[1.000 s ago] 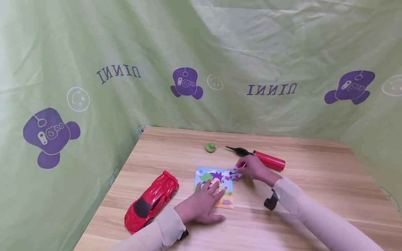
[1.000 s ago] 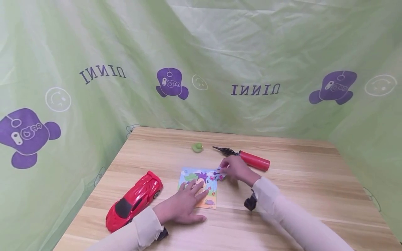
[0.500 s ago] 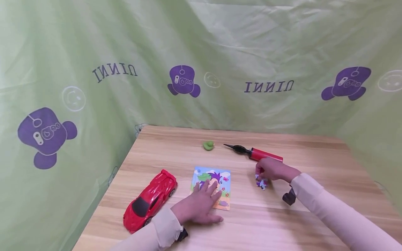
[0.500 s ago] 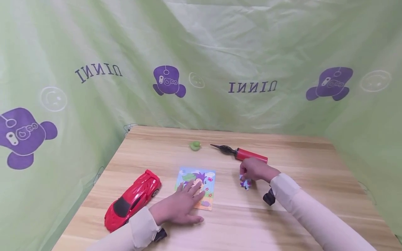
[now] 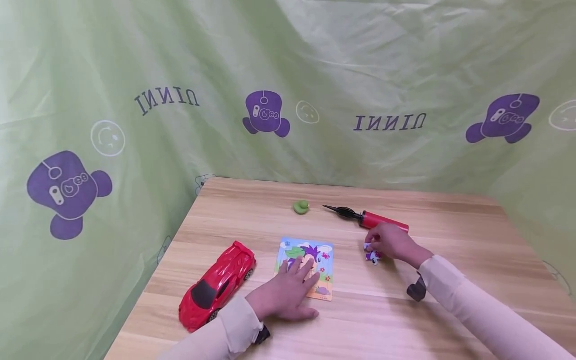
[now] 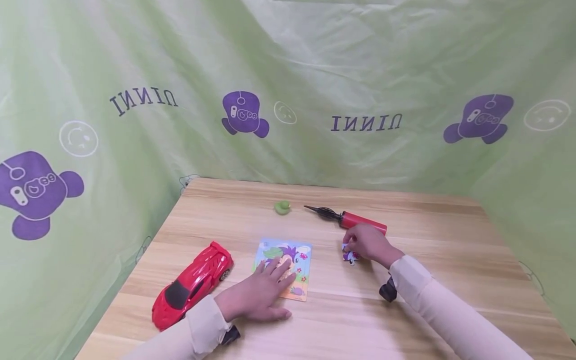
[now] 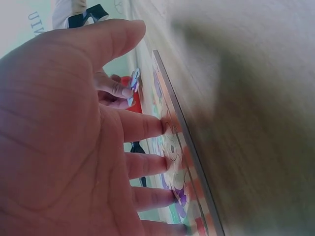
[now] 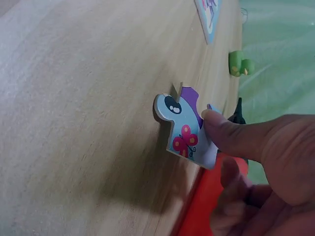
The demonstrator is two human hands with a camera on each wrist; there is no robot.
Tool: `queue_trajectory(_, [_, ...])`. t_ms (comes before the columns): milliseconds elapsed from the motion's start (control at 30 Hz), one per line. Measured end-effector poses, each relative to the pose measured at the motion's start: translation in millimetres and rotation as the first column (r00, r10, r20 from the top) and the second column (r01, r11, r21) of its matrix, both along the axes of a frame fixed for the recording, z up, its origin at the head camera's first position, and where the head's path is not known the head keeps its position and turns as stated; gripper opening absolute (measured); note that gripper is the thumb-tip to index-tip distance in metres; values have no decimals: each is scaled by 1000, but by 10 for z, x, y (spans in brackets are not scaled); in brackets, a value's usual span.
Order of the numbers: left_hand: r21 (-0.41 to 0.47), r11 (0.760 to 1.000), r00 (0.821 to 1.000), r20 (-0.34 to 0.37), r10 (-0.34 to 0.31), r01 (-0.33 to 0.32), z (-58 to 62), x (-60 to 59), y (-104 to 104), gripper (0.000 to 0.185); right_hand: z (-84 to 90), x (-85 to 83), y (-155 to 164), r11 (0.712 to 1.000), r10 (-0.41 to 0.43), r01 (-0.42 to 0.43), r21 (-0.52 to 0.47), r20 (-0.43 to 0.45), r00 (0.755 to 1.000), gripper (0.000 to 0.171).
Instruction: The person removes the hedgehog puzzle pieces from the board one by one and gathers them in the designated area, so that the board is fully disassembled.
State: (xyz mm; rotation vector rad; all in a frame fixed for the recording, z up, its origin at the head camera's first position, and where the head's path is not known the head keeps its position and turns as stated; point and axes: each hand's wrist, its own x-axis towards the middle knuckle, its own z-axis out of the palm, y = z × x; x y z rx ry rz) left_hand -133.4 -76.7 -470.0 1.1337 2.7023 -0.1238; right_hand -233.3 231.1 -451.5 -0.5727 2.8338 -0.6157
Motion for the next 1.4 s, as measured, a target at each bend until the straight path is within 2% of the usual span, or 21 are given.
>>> queue_trajectory(167, [-5,1000,1000,-9,-14,14,7,11,-16,85,-24,20,-5,999,-49,49,11,-5,999,10])
queue_trajectory(267, [2,1000,1000,-11,-21,21,7,7,-22,82,-45,42,-51,999,-32,33,22,-44,999,13])
queue_trajectory(467, [48,999,999,-28,16,-15,-5,-24,-25,74,26,106,-437,996,92,-94,-10,-115,989,12])
queue_trajectory(633, [32,999,992,-119,28,-25,-20,-10,0,75,-26,62,-963,971,235,-239,-6,-165,958,15])
queue_trajectory(767, [23,1000,986,-167,21,-18,-32,23,29,78,-116,27,-1301,960,279,-278,34,-199,939,22])
queue_trajectory(933, [43,999,992,-127,26,-21,-61,73,43,82,-177,65,-1485,966,253,-233,109,-241,937,21])
queue_trajectory(1067, [39,999,989,-146,21,-15,-69,86,60,85,-186,82,-1528,980,194,-176,93,-259,946,25])
queue_trajectory(1233, [46,999,988,-155,24,-17,-57,73,75,88,-199,42,-1550,993,115,-111,34,-164,980,33])
queue_trajectory(1400, [56,998,992,-125,28,-21,-41,60,82,88,-183,-27,-1550,996,79,-83,-34,-95,992,24])
